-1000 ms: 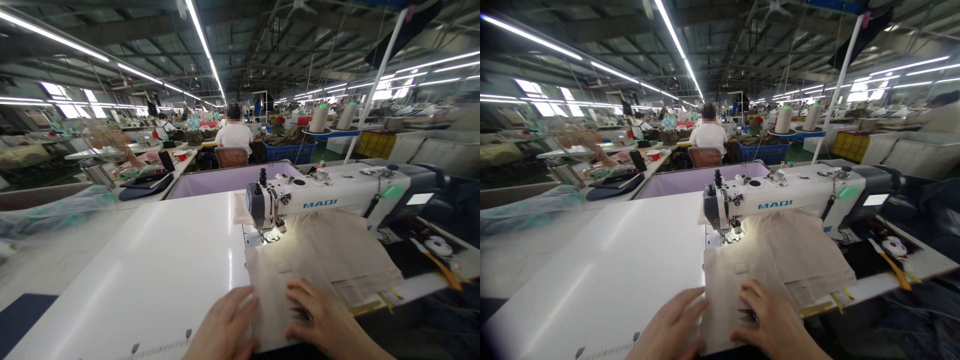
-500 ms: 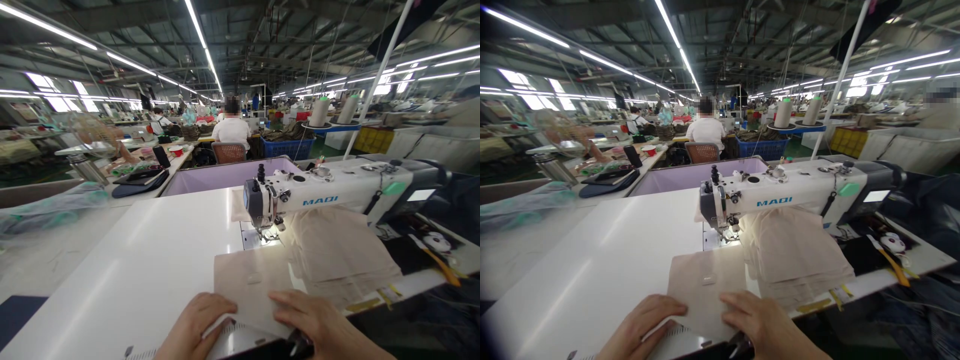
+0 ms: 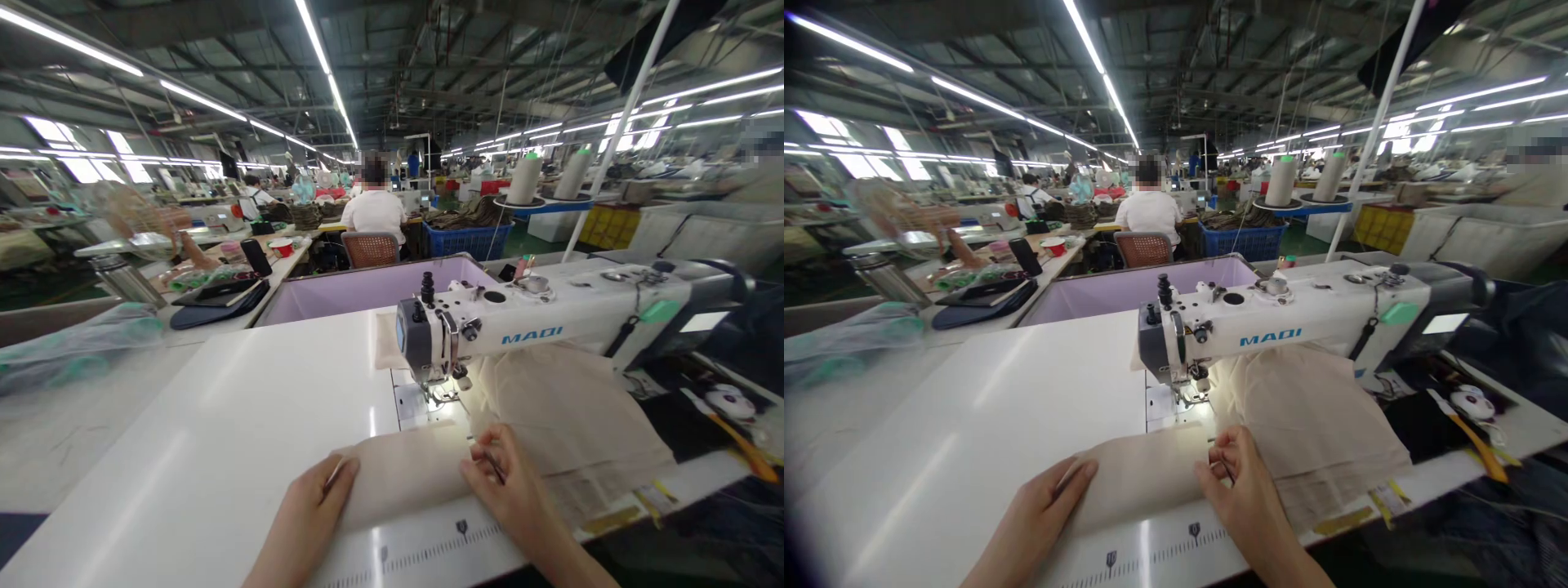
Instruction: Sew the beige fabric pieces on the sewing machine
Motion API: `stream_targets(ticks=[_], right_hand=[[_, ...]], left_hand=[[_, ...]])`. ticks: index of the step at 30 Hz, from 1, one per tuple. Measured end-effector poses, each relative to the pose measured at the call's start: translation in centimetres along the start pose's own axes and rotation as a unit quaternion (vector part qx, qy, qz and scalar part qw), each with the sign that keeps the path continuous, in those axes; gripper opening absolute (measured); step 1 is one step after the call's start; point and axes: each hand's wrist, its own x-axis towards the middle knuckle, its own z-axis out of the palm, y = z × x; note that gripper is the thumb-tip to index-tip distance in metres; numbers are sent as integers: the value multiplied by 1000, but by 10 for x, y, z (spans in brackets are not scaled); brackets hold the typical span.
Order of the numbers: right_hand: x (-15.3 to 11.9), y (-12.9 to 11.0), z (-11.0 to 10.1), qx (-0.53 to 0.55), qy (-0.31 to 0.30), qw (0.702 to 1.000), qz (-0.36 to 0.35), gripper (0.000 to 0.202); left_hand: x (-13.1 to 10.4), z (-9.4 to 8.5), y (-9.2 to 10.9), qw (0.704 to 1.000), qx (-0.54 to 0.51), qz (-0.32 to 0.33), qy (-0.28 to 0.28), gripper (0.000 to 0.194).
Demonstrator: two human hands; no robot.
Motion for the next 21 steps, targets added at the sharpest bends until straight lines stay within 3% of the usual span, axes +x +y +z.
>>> stream_targets(ticks=[4,12,17,21], right_hand=[[-2,-2,-3,-57,-77,995,-13,11],[3,6,-1,-94,-83,992,10,27],[2,22,-7,-115,-105,988,2,30],[2,26,-10,-122,-113,986,-19,28]], left_hand=[[-5,2,1,1000,19,-17,9,44],[-18,7,-9,994,2,-79,70,33],[-25,15,-9,984,-36,-111,138,57],[-26,20,-14,978,-60,-106,168,58]])
